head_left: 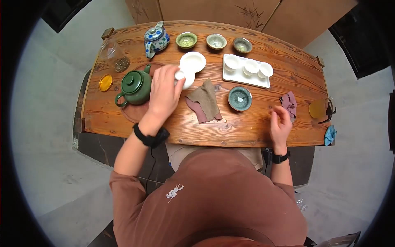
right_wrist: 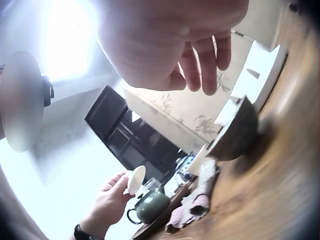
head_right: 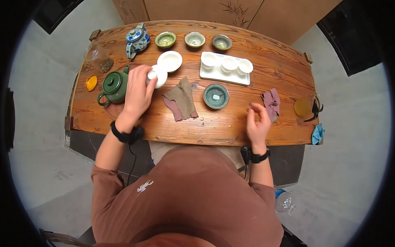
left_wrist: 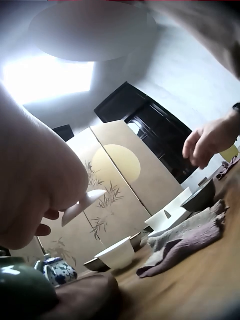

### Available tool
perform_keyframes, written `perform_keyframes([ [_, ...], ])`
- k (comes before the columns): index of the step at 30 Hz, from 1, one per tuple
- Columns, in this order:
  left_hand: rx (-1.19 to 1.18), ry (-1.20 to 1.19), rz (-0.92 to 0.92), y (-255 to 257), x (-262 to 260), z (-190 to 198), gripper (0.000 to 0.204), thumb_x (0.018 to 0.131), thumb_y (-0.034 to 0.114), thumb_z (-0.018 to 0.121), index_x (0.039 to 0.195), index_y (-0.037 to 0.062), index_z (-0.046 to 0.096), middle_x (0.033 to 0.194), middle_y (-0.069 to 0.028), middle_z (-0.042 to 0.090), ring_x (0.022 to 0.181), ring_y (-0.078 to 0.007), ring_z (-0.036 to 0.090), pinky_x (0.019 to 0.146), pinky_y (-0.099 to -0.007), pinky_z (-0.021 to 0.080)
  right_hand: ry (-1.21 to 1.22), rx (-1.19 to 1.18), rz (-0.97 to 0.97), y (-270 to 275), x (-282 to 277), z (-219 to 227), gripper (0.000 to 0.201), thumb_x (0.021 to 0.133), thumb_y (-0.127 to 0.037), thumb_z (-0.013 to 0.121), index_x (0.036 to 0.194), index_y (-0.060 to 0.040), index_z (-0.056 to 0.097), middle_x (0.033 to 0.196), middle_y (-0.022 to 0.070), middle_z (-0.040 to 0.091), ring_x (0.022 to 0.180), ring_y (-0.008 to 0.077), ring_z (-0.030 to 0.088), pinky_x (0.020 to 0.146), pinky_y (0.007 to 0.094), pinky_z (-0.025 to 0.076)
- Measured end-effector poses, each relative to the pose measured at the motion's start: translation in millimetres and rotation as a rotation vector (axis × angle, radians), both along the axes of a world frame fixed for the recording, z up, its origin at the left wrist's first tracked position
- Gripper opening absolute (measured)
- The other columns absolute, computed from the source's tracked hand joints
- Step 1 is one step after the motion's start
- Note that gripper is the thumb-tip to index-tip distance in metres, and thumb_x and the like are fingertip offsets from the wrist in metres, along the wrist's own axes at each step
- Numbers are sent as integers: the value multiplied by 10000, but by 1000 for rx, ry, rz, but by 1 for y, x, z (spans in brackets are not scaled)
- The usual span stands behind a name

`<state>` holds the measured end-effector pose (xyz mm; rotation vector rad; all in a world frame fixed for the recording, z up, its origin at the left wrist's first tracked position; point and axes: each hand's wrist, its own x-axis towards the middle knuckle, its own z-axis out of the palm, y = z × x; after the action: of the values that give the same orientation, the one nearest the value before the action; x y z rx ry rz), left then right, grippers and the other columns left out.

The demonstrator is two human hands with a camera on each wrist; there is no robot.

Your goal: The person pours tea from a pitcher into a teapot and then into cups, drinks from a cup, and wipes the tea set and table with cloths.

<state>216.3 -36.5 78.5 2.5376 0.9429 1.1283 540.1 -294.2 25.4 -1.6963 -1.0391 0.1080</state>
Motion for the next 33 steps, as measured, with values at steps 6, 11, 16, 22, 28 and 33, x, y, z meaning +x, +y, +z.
perform_keyframes([
  [6,45,51,-28,76,53,-35,306,946,111,666,1216,-15,599,1184,-236,638,1130,-444,595,986,-506,488,247,99,-183,-68,63,-58,141,1022,-32,648,1160,-8,664,984,32,696,887,101,661,817,242,545],
  [11,-93,162,-81,97,64,-56,331,972,67,618,1275,-63,599,1227,-272,637,1148,-450,608,1019,-477,483,204,55,-264,-72,62,-51,88,979,-26,667,1059,-26,702,912,-2,683,808,70,616,732,235,513],
  [16,-122,185,-140,99,65,-64,292,1013,84,596,1269,-50,555,1198,-263,614,1140,-434,587,1021,-462,458,163,-10,-235,-73,56,-40,97,958,-49,656,1025,0,706,893,53,708,763,106,667,678,266,530],
  [22,-146,225,-126,94,68,-58,302,1044,115,576,1288,-59,543,1229,-253,602,1142,-428,579,1028,-458,451,146,-70,-194,-78,56,-31,77,959,-30,658,1011,3,706,923,68,713,785,118,688,696,261,541],
  [28,-30,278,-110,94,69,-60,311,1035,137,597,1271,-61,558,1202,-272,608,1110,-443,592,992,-473,468,151,-29,-169,-79,59,-31,77,936,-33,655,984,-13,711,889,89,704,739,160,688,662,287,537],
  [33,-50,290,-105,97,69,-56,307,1011,139,622,1241,-58,571,1149,-289,623,1082,-464,601,950,-492,483,153,-36,-154,-78,58,-34,67,945,7,652,980,7,709,914,92,708,791,148,678,706,274,538],
])
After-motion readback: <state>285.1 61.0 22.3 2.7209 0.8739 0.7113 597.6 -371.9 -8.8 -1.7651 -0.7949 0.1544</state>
